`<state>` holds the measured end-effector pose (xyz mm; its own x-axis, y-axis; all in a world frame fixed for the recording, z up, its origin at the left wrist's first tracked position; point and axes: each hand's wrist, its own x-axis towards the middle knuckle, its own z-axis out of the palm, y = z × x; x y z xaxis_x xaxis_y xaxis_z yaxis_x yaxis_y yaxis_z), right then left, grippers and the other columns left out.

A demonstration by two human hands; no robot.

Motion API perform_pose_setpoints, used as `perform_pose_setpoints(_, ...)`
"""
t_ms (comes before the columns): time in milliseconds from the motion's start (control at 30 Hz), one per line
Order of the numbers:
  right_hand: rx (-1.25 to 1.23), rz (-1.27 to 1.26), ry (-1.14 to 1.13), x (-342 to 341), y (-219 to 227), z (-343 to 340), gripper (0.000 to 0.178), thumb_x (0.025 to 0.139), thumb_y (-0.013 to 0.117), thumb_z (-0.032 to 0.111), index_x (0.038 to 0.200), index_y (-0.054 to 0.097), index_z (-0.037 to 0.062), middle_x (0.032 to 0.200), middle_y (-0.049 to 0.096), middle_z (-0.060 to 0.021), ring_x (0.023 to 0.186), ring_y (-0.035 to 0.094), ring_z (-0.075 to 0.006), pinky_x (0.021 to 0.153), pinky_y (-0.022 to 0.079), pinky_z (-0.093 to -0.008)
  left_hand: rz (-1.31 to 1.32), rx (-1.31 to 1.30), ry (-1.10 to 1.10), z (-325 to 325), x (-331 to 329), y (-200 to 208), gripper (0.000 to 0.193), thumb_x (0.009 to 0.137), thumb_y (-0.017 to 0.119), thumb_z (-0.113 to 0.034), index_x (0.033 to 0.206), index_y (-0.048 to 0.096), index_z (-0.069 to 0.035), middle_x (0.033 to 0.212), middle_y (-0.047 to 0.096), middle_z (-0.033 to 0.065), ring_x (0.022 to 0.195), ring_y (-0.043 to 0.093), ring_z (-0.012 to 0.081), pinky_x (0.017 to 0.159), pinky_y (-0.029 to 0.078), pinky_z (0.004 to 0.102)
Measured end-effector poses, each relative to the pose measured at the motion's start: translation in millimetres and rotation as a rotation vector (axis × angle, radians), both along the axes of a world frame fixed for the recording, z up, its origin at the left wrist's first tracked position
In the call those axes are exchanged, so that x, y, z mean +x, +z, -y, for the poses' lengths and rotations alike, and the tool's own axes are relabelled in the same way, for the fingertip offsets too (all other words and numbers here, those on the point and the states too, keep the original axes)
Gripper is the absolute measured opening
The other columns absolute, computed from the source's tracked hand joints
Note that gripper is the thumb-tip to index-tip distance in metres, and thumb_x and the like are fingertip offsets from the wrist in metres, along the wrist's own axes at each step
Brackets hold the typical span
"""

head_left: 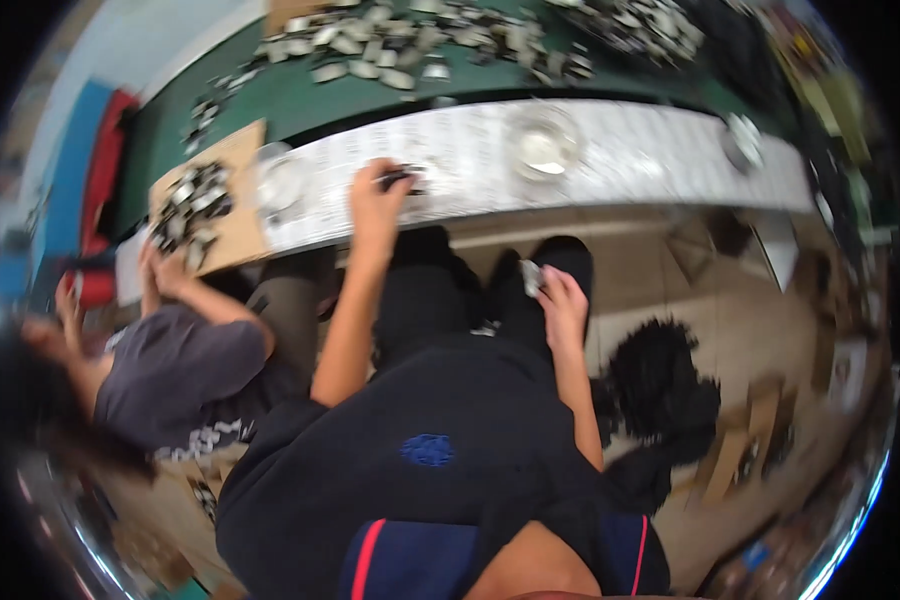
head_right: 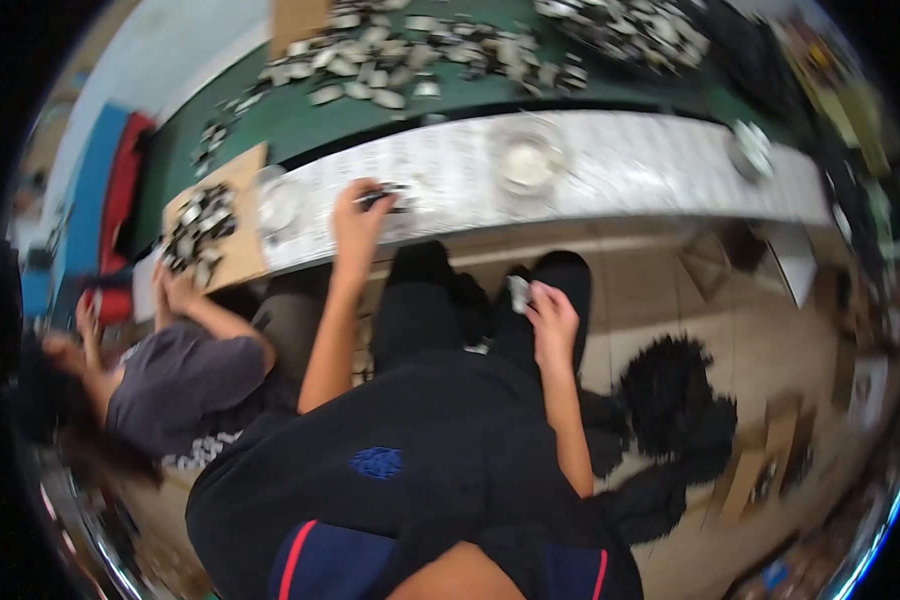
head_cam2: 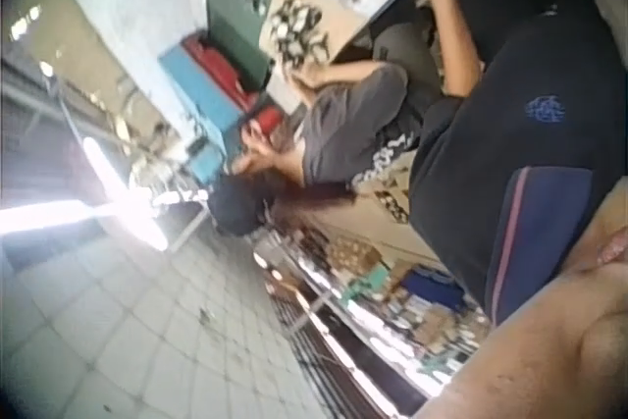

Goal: Manual assembly and positioning of small shoe components at a manufacturing workbench.

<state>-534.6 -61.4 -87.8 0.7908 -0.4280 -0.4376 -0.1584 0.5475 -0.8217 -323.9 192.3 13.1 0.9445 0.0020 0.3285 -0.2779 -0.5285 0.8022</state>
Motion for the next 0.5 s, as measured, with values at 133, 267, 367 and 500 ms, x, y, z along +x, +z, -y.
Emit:
perform_pose_setpoints(133, 0.049, 0.045, -0.054, 7.7, 41.6, -3.1, 0.021, 0.097, 0.067, 0.017, 0.111, 0.067, 0.0026, 0.105, 0.068, -0.0047, 0.093, 0.065, -0.0109, 0.078, 0.055, -0.028, -0.523, -0.446, -0.129, 0.6, -21.6, 2.7, 0.023, 0.089, 0.073, -0.008, 0.107, 0.059, 0.0, 0.087, 0.065, 0.0053, 0.062, 0.059, 0.0101, 0.06, 0.049, 0.0232)
perform_pose_setpoints(267, -0.063, 0.109, -0.01, 17.2, 92.3, -11.9, 0.018, 0.097, 0.066, 0.015, 0.11, 0.066, 0.0023, 0.103, 0.068, -0.0043, 0.092, 0.064, -0.0095, 0.079, 0.054, -0.0263, -0.672, -0.795, -0.193, 4.0, -45.3, -17.2, 0.024, 0.095, 0.067, -0.007, 0.117, 0.059, -0.001, 0.099, 0.064, 0.0031, 0.08, 0.061, 0.0092, 0.077, 0.058, 0.0291)
perform_pose_setpoints(367, -0.172, 0.187, 0.025, 22.4, 131.9, -20.9, 0.017, 0.095, 0.067, 0.009, 0.109, 0.065, 0.0001, 0.109, 0.066, -0.0073, 0.092, 0.063, -0.0097, 0.08, 0.053, -0.0239, -0.764, -0.916, -0.259, 19.2, -65.3, 1.3, 0.029, 0.094, 0.066, -0.003, 0.123, 0.06, -0.001, 0.101, 0.063, 0.0041, 0.092, 0.063, 0.0118, 0.085, 0.06, 0.0343)
perform_pose_setpoints(500, -0.778, 0.371, 0.123, 26.4, 177.2, -34.6, 0.021, 0.087, 0.071, -0.003, 0.107, 0.066, -0.0045, 0.114, 0.064, -0.0138, 0.097, 0.067, -0.0182, 0.081, 0.057, -0.0287, -0.85, -0.985, -0.377, 27.6, -85.9, 18.9, 0.038, 0.093, 0.067, -0.004, 0.13, 0.058, -0.001, 0.103, 0.063, 0.0032, 0.092, 0.064, 0.0126, 0.086, 0.059, 0.0327)
